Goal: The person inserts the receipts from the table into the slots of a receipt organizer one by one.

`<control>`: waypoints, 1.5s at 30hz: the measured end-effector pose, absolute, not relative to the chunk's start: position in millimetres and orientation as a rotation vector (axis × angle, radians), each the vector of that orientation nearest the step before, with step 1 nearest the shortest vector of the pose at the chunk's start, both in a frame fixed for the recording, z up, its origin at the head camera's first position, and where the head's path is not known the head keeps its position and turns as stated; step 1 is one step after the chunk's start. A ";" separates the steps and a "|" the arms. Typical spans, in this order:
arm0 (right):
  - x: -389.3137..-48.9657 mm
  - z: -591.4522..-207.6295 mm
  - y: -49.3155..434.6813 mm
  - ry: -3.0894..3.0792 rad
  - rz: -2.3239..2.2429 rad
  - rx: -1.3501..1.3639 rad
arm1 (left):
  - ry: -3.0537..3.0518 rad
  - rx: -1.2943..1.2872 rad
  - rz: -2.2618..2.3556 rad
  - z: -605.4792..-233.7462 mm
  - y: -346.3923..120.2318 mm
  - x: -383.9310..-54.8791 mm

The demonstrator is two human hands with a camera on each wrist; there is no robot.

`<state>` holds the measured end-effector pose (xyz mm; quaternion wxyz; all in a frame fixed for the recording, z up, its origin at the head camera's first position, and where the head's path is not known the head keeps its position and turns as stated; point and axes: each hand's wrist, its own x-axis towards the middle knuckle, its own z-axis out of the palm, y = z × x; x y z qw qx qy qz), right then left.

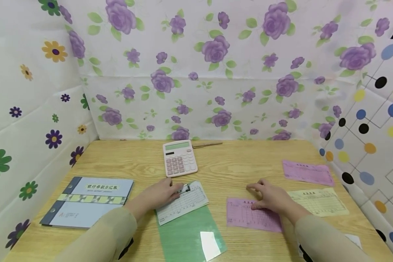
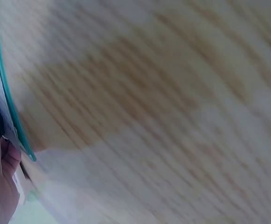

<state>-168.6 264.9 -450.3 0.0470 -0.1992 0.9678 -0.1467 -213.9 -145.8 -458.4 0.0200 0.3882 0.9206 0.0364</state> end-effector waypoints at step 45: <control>-145.6 -453.6 314.6 2.825 -0.548 -0.375 | 2.899 1.203 0.136 -462.4 -144.7 -213.6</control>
